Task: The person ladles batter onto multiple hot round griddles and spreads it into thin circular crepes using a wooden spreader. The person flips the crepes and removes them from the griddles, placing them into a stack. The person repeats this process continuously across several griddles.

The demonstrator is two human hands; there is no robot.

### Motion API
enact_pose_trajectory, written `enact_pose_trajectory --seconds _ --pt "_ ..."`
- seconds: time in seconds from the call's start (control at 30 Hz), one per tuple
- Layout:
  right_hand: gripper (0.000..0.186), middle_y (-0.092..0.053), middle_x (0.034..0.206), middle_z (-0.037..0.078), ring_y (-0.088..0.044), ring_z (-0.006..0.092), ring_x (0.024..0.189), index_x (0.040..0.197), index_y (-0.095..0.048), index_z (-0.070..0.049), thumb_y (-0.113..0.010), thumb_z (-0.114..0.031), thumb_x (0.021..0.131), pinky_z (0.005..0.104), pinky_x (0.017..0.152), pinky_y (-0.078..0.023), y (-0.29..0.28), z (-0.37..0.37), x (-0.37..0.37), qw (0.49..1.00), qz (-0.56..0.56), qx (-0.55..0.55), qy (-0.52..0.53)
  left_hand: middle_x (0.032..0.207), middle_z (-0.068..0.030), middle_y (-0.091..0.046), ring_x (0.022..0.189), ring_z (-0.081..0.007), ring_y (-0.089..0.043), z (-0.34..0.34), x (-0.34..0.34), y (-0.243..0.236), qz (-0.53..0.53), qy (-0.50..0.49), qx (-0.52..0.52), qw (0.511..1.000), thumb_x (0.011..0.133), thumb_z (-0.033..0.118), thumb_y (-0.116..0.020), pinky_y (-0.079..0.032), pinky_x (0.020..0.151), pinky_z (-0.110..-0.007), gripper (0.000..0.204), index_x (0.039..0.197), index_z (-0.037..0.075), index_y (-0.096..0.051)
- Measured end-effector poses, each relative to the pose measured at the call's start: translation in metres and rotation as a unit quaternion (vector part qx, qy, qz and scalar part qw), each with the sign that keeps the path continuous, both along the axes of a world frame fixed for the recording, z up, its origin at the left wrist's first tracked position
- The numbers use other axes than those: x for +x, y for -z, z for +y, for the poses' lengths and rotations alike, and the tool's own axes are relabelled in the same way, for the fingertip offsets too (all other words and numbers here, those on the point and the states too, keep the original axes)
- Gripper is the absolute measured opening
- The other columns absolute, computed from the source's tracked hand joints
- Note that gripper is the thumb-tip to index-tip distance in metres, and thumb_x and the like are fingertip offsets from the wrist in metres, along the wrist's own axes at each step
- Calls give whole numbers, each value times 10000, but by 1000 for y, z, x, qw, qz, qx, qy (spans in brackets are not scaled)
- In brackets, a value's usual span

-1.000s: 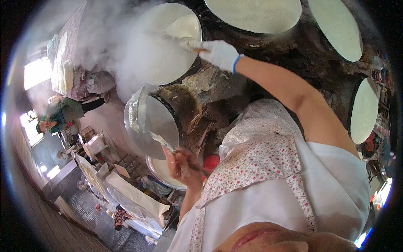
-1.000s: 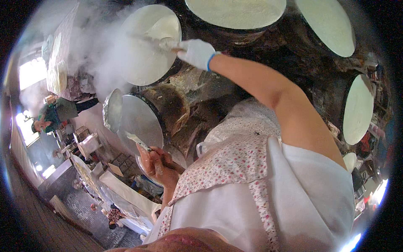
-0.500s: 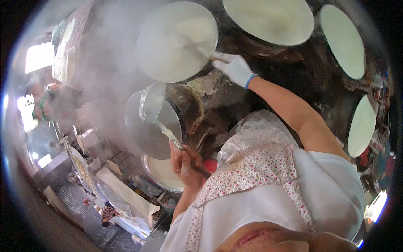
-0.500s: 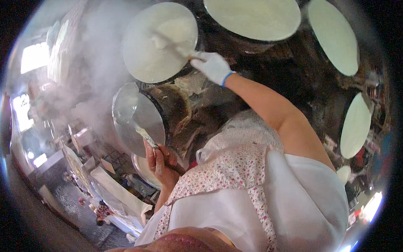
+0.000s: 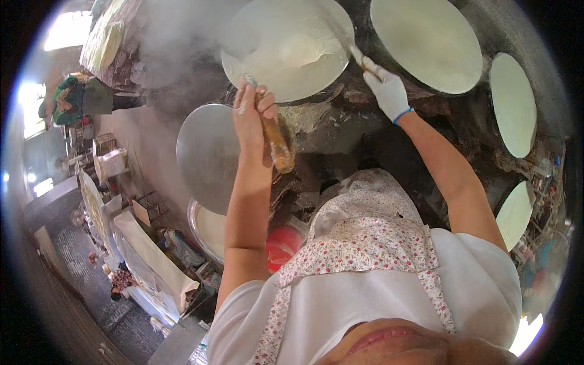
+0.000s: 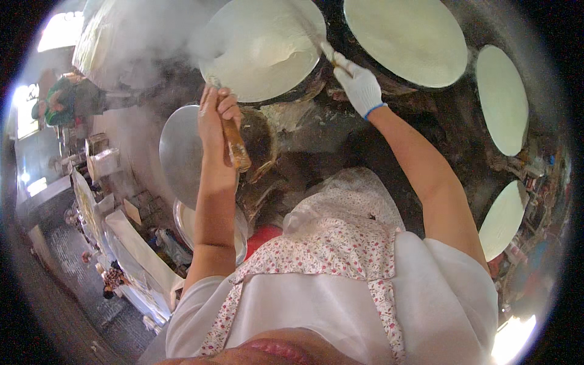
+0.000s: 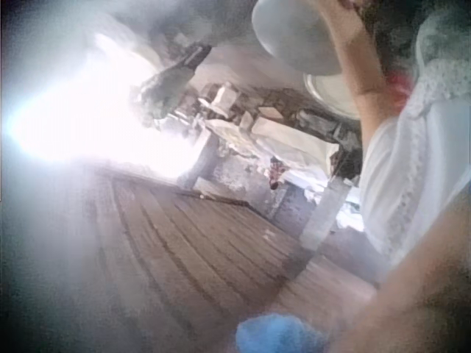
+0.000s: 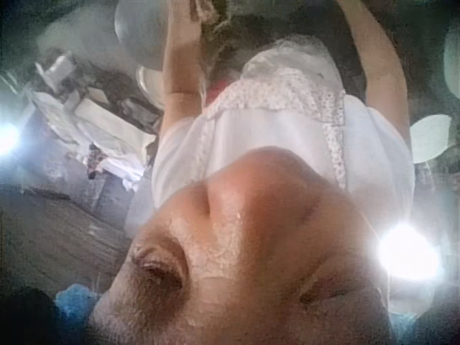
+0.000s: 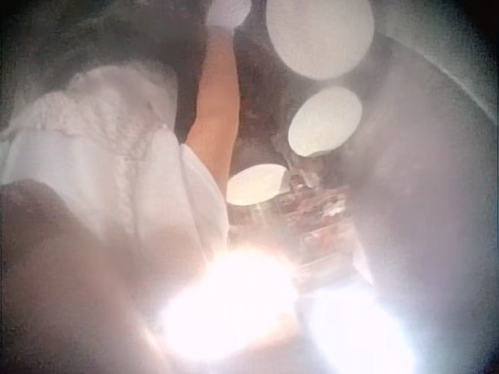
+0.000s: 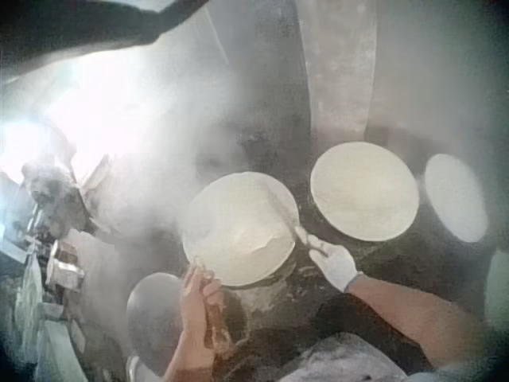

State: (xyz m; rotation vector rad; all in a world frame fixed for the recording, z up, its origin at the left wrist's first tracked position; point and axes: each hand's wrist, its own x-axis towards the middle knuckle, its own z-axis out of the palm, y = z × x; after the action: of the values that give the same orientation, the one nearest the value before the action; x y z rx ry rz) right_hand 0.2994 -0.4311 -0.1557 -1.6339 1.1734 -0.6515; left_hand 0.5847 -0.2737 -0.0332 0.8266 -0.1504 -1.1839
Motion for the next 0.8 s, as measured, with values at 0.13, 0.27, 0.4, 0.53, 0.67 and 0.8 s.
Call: enact_pose_trajectory --seconds 0.13,0.27,0.4,0.53,0.67,0.8 --pt "475 -708 1387 97 -630 154 1276 1491 -597 -24 -660 -194 1052 300 1115 -458 -18 14 8 995 -15 66 -75 978 -74 -541 696 -102 -469 3 -16 9 53 -16 57 997 1135 123 -486 -439 546 -265 58 1172 81 -501" --pt "476 -695 1398 82 -631 117 1231 1494 -599 -30 -669 -187 1050 283 1105 -467 -16 22 14 981 -81 175 -21 967 -84 -525 705 -110 -477 -1 -39 8 74 -24 112 991 1149 147 -446 -457 566 -268 140 1116 24 -504" --pt "428 -728 1267 52 -660 105 1059 1447 -656 -49 -683 -168 1037 244 935 -522 -34 41 36 970 0 220 -105 905 -78 -515 666 -114 -486 -6 -52 7 301 -42 92 948 1116 84 -442 -429 538 -267 59 1094 30 -433" --pt "418 -732 1108 -21 -528 12 693 1448 -668 -87 -677 -168 1038 189 615 -463 -102 45 36 962 -53 255 -77 823 -23 -448 617 -84 -455 38 -43 -52 549 -23 -85 831 1143 109 -386 -451 501 -233 179 1008 26 -469" --pt "408 -743 1091 23 -508 38 609 1445 -668 -92 -652 -181 1047 216 577 -488 -118 14 -1 971 -27 236 6 827 -13 -409 548 -73 -429 92 -56 -94 430 -6 -137 893 1160 139 -351 -438 422 -225 192 1108 11 -485" --pt "423 -691 1397 98 -591 149 1314 1437 -639 6 -664 -144 1043 301 1139 -424 -49 35 9 983 -48 24 -174 846 -17 -395 547 -71 -439 86 -47 -90 477 -24 -123 870 1163 160 -347 -448 422 -243 193 1188 18 -474"
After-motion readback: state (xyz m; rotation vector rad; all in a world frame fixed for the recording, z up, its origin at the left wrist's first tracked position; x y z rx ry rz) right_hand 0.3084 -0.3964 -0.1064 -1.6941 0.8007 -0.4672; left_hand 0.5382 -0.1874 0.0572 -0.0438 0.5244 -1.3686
